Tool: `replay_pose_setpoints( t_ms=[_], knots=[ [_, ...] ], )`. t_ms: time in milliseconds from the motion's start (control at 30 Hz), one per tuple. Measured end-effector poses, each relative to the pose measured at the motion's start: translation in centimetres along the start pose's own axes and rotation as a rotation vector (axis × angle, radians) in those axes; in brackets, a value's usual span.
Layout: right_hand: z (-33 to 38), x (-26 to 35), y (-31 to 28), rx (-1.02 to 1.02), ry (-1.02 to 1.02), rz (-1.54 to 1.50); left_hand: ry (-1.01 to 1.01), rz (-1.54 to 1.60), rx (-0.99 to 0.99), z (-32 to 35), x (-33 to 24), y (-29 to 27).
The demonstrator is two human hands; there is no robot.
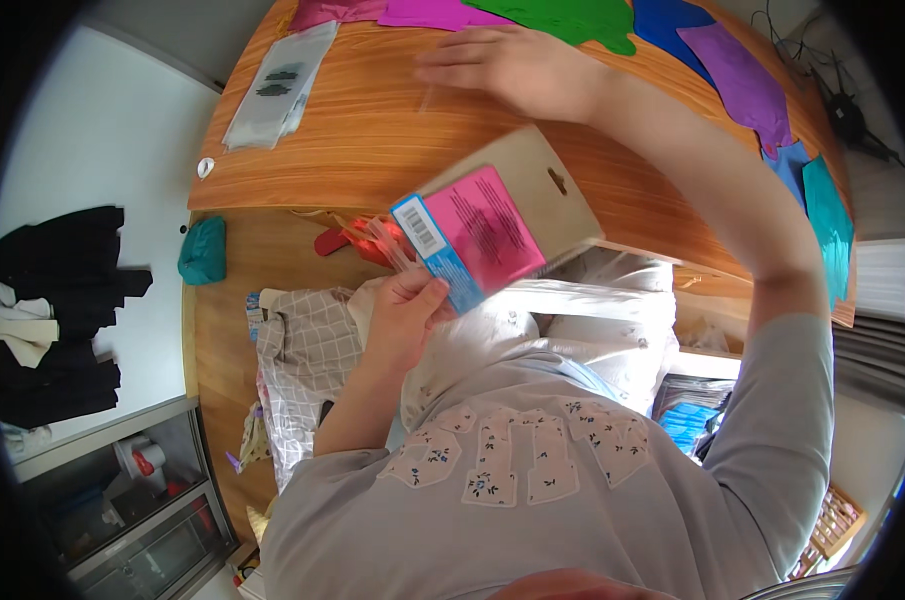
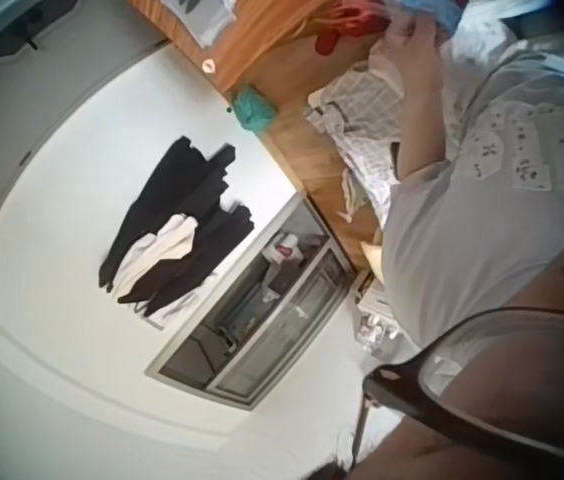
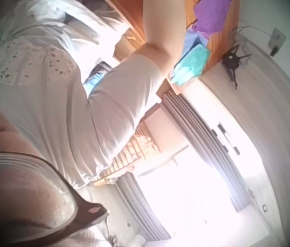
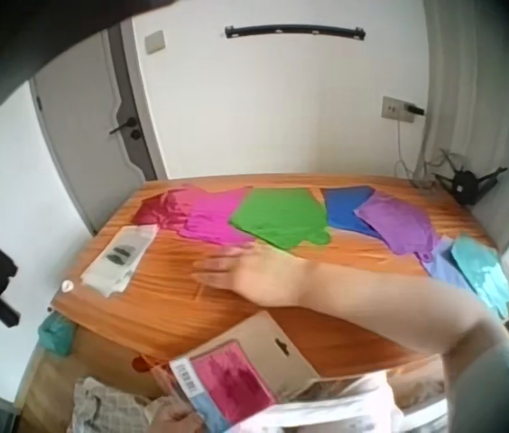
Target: The person folds foil balloons by hand, places them onto a cardboard insert, and slides them into a plastic package. The person then retrieves straws and sorts and folds foil balloons on the table.
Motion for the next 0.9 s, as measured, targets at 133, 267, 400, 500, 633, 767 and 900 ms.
replay_pose_setpoints(
  t_ms=[133, 267, 400, 500, 633, 767, 900],
  knots=[
    [-2.6, 0.0, 2.6, -0.027, -0.101, 0.043, 0.189, 0.263, 0.176, -0.5, 0.0, 0.6],
    [-3.1, 0.3, 2.3, 0.316, -0.149, 0.020, 0.204, -0.087, 0.049, 0.5, -3.1, 4.9],
    [-2.1, 1.2, -0.4, 0.343, -0.144, 0.041, 0.167, -0.988, 0.287, 1.1, -7.1, 4.8],
    [-0.3, 1.8, -3.9, 0.178, 0.027, -0.066, -0.348, -1.224, 0.643, 2.3, -10.7, 3.4],
    [4.5, 4.4, -8.2, -0.090, 0.233, -0.256, 0.621, -1.456, 0.365, -1.0, -15.7, 5.2],
    [9.7, 8.5, -10.5, -0.166, 0.343, -0.549, 0.839, -1.660, 0.561, -4.5, -14.4, 6.6],
    [15.1, 13.0, -8.2, -0.290, 0.439, -0.799, 0.752, -1.633, 0.554, -5.6, -13.0, 7.6]
  ],
)
Point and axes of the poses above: each hand's wrist, its own z-axis away from the middle knuckle, its own y-axis out of the palm, x = y × z, the point moved 4 cm from there along -z, towards the middle knuckle, and after that the axes turned 8 degrees about x, right-handed, at the moved point
